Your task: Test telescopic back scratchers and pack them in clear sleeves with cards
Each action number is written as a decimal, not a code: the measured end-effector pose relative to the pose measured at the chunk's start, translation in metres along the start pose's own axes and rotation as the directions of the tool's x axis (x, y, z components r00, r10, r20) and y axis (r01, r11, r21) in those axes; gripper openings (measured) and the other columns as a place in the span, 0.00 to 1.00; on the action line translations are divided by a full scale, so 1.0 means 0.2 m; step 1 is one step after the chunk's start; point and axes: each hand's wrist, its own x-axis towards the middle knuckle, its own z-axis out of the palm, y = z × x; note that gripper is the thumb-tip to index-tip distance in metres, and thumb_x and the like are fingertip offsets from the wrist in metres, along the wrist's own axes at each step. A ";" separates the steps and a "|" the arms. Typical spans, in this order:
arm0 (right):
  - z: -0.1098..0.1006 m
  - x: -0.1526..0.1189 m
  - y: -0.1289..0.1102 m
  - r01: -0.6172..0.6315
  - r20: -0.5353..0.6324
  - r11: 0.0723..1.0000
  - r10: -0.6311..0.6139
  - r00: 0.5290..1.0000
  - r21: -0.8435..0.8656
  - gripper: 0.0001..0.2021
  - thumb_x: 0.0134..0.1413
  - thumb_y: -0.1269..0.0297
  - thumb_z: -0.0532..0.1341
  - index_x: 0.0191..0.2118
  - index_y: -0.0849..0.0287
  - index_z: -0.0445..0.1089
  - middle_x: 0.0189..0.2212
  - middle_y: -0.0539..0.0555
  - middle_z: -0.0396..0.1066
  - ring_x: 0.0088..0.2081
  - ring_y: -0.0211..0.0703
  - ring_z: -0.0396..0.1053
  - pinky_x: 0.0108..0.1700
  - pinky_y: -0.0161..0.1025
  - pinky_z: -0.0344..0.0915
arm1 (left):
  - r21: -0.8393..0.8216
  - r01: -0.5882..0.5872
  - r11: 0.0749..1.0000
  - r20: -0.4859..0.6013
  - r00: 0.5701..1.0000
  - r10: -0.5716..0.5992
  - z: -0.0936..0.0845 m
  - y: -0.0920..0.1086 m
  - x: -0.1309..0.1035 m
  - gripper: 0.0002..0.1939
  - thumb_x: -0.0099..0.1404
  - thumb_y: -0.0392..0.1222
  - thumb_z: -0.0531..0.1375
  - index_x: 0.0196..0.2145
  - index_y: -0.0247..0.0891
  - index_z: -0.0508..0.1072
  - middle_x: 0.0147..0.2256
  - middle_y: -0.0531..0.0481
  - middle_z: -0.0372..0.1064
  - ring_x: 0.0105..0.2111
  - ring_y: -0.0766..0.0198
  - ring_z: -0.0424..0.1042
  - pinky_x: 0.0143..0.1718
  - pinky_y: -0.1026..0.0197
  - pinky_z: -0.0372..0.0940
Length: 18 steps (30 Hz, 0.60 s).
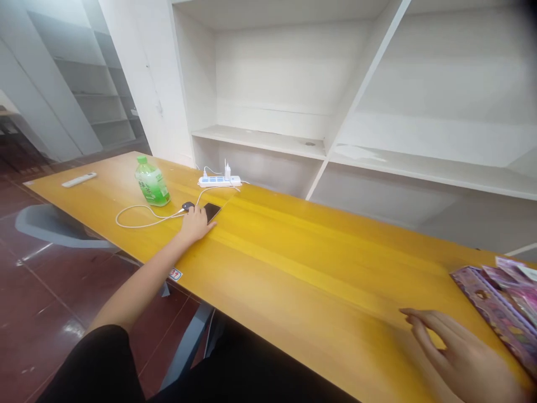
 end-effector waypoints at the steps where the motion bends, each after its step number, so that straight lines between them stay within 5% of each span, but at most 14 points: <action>1: 0.05 0.02 -0.03 0.043 0.039 0.999 -0.044 0.998 0.020 0.12 0.75 0.52 0.59 0.45 0.41 0.81 0.45 0.61 0.85 0.40 0.60 0.87 0.37 0.54 0.83 | 0.030 0.022 0.999 0.002 1.000 -0.022 0.01 -0.03 0.01 0.34 0.72 0.53 0.64 0.61 0.18 0.71 0.64 0.12 0.67 0.69 0.21 0.62 0.69 0.34 0.62; 8: 0.23 0.22 -0.30 0.307 0.127 0.952 -0.305 0.944 0.007 0.18 0.83 0.59 0.51 0.45 0.55 0.78 0.39 0.56 0.82 0.36 0.46 0.84 0.36 0.42 0.77 | 0.044 0.089 0.995 0.014 0.996 -0.089 0.02 -0.07 0.08 0.37 0.63 0.56 0.66 0.57 0.19 0.73 0.58 0.14 0.72 0.65 0.22 0.69 0.68 0.38 0.64; 12: 0.27 0.28 -0.43 0.374 0.122 0.927 -0.373 0.920 0.016 0.18 0.82 0.64 0.51 0.41 0.56 0.76 0.34 0.54 0.77 0.33 0.46 0.80 0.34 0.43 0.72 | -0.084 0.136 0.987 -0.003 0.991 -0.137 -0.03 -0.06 0.05 0.38 0.57 0.55 0.69 0.57 0.25 0.72 0.57 0.19 0.73 0.60 0.26 0.76 0.58 0.43 0.73; 15: 0.29 0.33 -0.54 0.327 0.195 0.939 -0.342 0.919 0.107 0.19 0.81 0.64 0.49 0.42 0.56 0.77 0.34 0.56 0.78 0.33 0.48 0.79 0.36 0.45 0.72 | -0.239 0.145 0.960 -0.002 0.989 -0.150 -0.07 0.03 -0.01 0.31 0.58 0.51 0.69 0.55 0.32 0.70 0.49 0.29 0.78 0.51 0.33 0.82 0.50 0.45 0.76; 18: 0.33 0.43 -0.70 0.067 0.340 0.929 -0.200 0.919 0.364 0.21 0.82 0.57 0.48 0.52 0.55 0.77 0.44 0.59 0.81 0.41 0.52 0.82 0.45 0.51 0.76 | -0.436 0.038 0.899 -0.024 0.998 -0.053 -0.06 0.26 -0.10 0.27 0.60 0.48 0.70 0.53 0.38 0.68 0.48 0.36 0.79 0.49 0.40 0.82 0.51 0.45 0.76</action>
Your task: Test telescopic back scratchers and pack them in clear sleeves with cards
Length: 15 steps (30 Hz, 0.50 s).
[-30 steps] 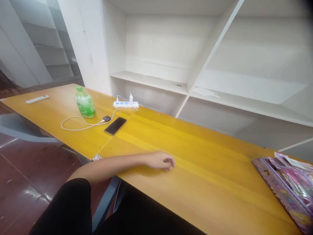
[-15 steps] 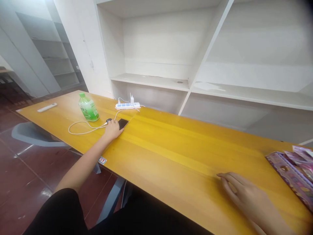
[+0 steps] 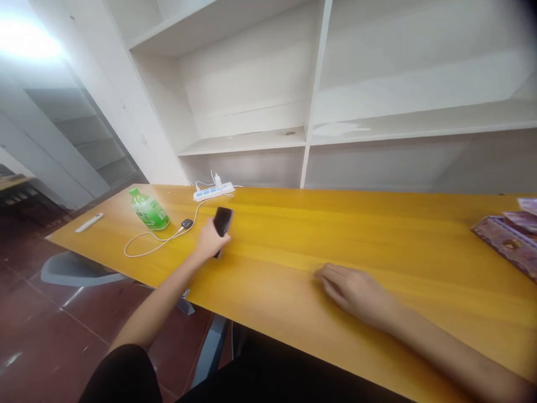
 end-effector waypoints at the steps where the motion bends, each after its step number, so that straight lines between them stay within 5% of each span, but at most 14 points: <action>1: 0.02 0.05 -0.04 -0.082 0.019 0.983 0.080 0.997 0.166 0.22 0.83 0.52 0.48 0.59 0.56 0.75 0.48 0.61 0.81 0.44 0.53 0.82 0.49 0.53 0.78 | -0.088 -0.062 0.994 0.008 0.998 0.063 0.07 0.08 -0.03 0.28 0.62 0.48 0.69 0.55 0.40 0.66 0.50 0.37 0.78 0.51 0.43 0.82 0.53 0.45 0.76; 3: 0.07 0.15 -0.13 -0.190 0.049 0.850 0.191 0.980 0.490 0.30 0.81 0.42 0.50 0.74 0.58 0.61 0.55 0.65 0.79 0.48 0.54 0.81 0.55 0.58 0.79 | -0.264 -0.173 0.949 0.035 0.981 0.188 0.25 0.24 -0.10 0.29 0.66 0.52 0.70 0.57 0.44 0.62 0.54 0.38 0.77 0.53 0.47 0.81 0.57 0.46 0.77; 5: 0.12 0.24 -0.19 -0.174 0.057 0.724 0.183 0.981 0.667 0.39 0.77 0.37 0.55 0.79 0.58 0.49 0.65 0.69 0.72 0.59 0.57 0.79 0.65 0.63 0.76 | -0.414 -0.243 0.877 0.049 0.956 0.288 0.46 0.40 -0.15 0.34 0.64 0.57 0.73 0.57 0.46 0.59 0.55 0.37 0.75 0.54 0.47 0.80 0.58 0.44 0.77; 9: 0.20 0.31 -0.18 -0.112 -0.045 0.639 0.225 0.973 0.761 0.44 0.70 0.31 0.63 0.74 0.57 0.49 0.74 0.73 0.59 0.75 0.65 0.64 0.78 0.70 0.61 | -0.621 -0.303 0.722 0.063 0.900 0.432 0.77 0.61 -0.24 0.42 0.64 0.68 0.73 0.61 0.46 0.56 0.57 0.34 0.72 0.57 0.43 0.78 0.61 0.38 0.74; 12: 0.21 0.28 -0.11 -0.127 -0.044 0.552 0.286 0.957 0.824 0.47 0.66 0.29 0.66 0.71 0.55 0.45 0.66 0.71 0.66 0.56 0.58 0.78 0.64 0.68 0.77 | -0.726 -0.303 0.617 0.088 0.849 0.521 0.84 0.65 -0.28 0.35 0.77 0.70 0.56 0.67 0.44 0.55 0.61 0.34 0.70 0.60 0.44 0.76 0.65 0.38 0.71; 15: 0.19 0.26 -0.04 -0.124 -0.002 0.448 0.271 0.963 0.885 0.47 0.64 0.32 0.71 0.69 0.53 0.45 0.60 0.63 0.69 0.39 0.44 0.78 0.46 0.56 0.84 | -0.778 -0.321 0.540 0.106 0.780 0.616 0.82 0.62 -0.31 0.38 0.78 0.70 0.54 0.72 0.43 0.53 0.67 0.34 0.67 0.66 0.43 0.72 0.69 0.39 0.68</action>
